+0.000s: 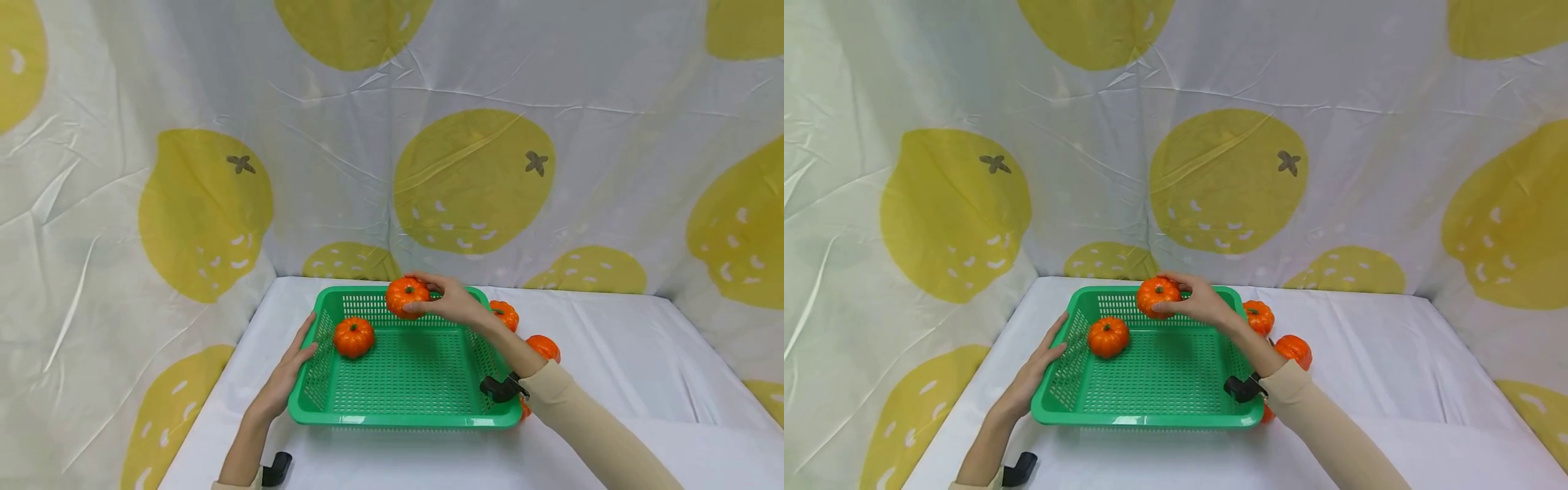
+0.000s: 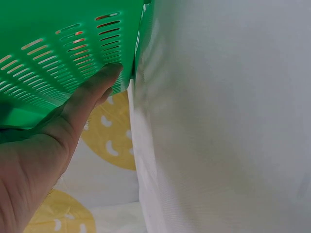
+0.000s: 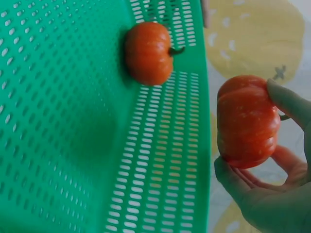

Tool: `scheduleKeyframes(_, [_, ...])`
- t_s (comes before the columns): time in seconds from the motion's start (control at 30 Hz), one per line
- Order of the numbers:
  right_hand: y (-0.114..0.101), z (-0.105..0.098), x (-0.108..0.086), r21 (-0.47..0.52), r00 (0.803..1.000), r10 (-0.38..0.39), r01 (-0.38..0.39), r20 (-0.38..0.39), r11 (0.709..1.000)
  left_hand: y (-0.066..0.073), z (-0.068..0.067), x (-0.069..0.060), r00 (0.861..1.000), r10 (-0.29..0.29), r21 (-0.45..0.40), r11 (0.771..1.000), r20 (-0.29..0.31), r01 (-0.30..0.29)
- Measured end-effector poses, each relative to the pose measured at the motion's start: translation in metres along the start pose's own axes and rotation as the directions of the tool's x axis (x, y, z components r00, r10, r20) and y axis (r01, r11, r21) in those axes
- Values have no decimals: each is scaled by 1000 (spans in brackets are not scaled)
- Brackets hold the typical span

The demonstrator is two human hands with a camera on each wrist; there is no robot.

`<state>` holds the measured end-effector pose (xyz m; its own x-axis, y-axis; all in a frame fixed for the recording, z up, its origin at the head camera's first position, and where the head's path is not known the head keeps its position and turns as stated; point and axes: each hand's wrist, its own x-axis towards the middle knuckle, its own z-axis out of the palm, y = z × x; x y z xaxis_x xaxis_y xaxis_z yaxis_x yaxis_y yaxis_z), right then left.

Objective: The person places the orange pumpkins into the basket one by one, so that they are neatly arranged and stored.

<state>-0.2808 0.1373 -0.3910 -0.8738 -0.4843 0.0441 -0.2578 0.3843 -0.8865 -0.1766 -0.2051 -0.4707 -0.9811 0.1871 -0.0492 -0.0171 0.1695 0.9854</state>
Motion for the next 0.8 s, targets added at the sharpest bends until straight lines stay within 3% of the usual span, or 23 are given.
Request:
scheduleKeyframes(0.43, [11,30,10,-48,993,37,-31,110,998,4,2,0,1000,8,-1,1000,4,-8])
scheduleKeyframes(0.8, [23,42,13,-145,983,127,-107,135,984,4,1,-2,1000,7,-4,1000,4,-7])
